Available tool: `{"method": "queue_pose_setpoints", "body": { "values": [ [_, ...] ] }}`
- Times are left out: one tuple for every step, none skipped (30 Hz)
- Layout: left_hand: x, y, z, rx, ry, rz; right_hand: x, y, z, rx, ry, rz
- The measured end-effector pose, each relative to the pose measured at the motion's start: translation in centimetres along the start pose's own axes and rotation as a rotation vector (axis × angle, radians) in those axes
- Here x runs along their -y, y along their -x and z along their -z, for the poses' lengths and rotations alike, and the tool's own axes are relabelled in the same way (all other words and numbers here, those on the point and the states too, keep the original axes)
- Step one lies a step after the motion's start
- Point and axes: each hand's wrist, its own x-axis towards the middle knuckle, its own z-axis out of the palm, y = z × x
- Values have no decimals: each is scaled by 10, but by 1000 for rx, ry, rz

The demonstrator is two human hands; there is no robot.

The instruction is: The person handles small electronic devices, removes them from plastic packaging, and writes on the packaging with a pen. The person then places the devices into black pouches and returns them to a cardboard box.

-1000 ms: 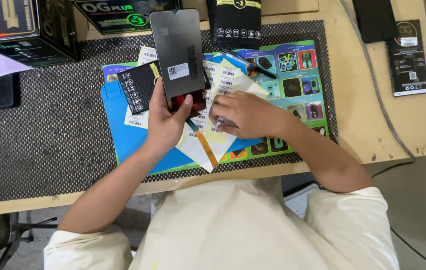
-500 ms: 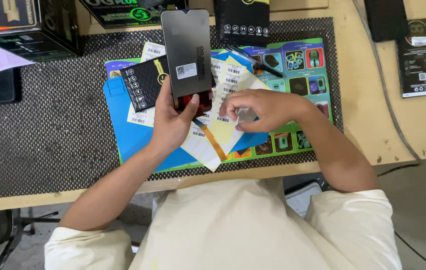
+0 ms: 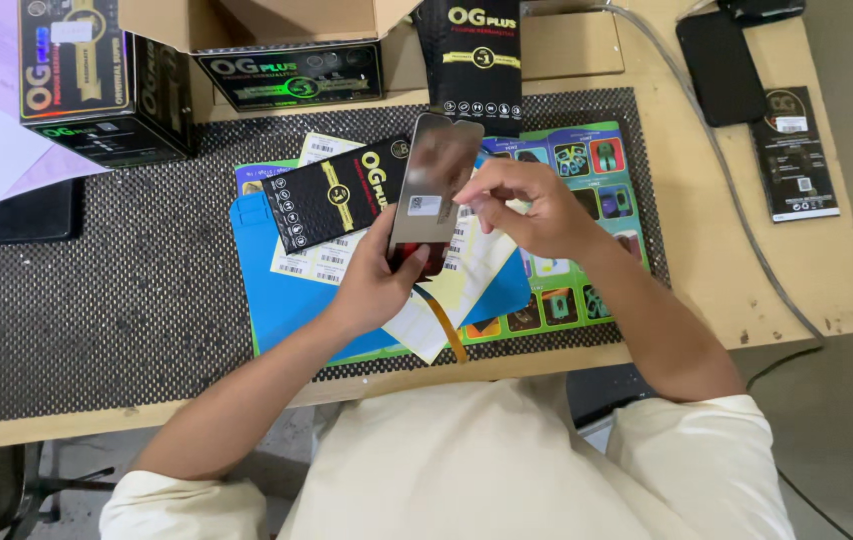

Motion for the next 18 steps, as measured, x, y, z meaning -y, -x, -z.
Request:
{"method": "queue_pose_setpoints", "body": {
  "values": [
    [1, -2, 0, -1, 0, -4, -1, 0, -4, 2, 2, 3],
    [2, -3, 0, 24, 1, 33, -3, 2, -9, -66, 30, 17],
    [4, -4, -1, 50, 1, 70, -4, 3, -14, -134, 57, 32],
    [4, -3, -2, 50, 1, 68, -2, 3, -17, -134, 59, 34],
    [4, -2, -3, 61, -11, 71, 1, 3, -20, -177, 76, 23],
    [4, -2, -4, 72, -24, 73, 3, 3, -22, -221, 95, 14],
    [-2, -1, -6, 73, -25, 68, 0, 3, -22, -221, 98, 18],
    [-7, 2, -8, 80, -41, 63, -2, 3, -23, -238, 91, -10],
    [-13, 4, -9, 87, -58, 58, -5, 3, -25, -255, 85, -39],
    [-14, 5, -10, 87, -58, 56, -5, 3, -26, -255, 86, -36],
    [-15, 7, -11, 88, -52, 57, -5, 4, -26, -275, 69, -69],
    [-16, 7, -12, 89, -46, 56, -4, 4, -27, -294, 53, -100],
    [-18, 6, -12, 90, -47, 52, -2, 4, -30, -294, 56, -96],
    [-18, 6, -13, 98, -74, 39, -1, 4, -34, -349, 67, -114],
    [-19, 6, -13, 106, -102, 26, 1, 5, -38, -404, 79, -133],
    [-17, 6, -13, 104, -101, 24, -4, 6, -39, -402, 80, -131],
    [-16, 5, -12, 103, -90, 20, -8, 8, -41, -435, 111, -125],
    [-14, 5, -12, 102, -81, 16, -13, 9, -43, -468, 141, -119]
  ]
}}
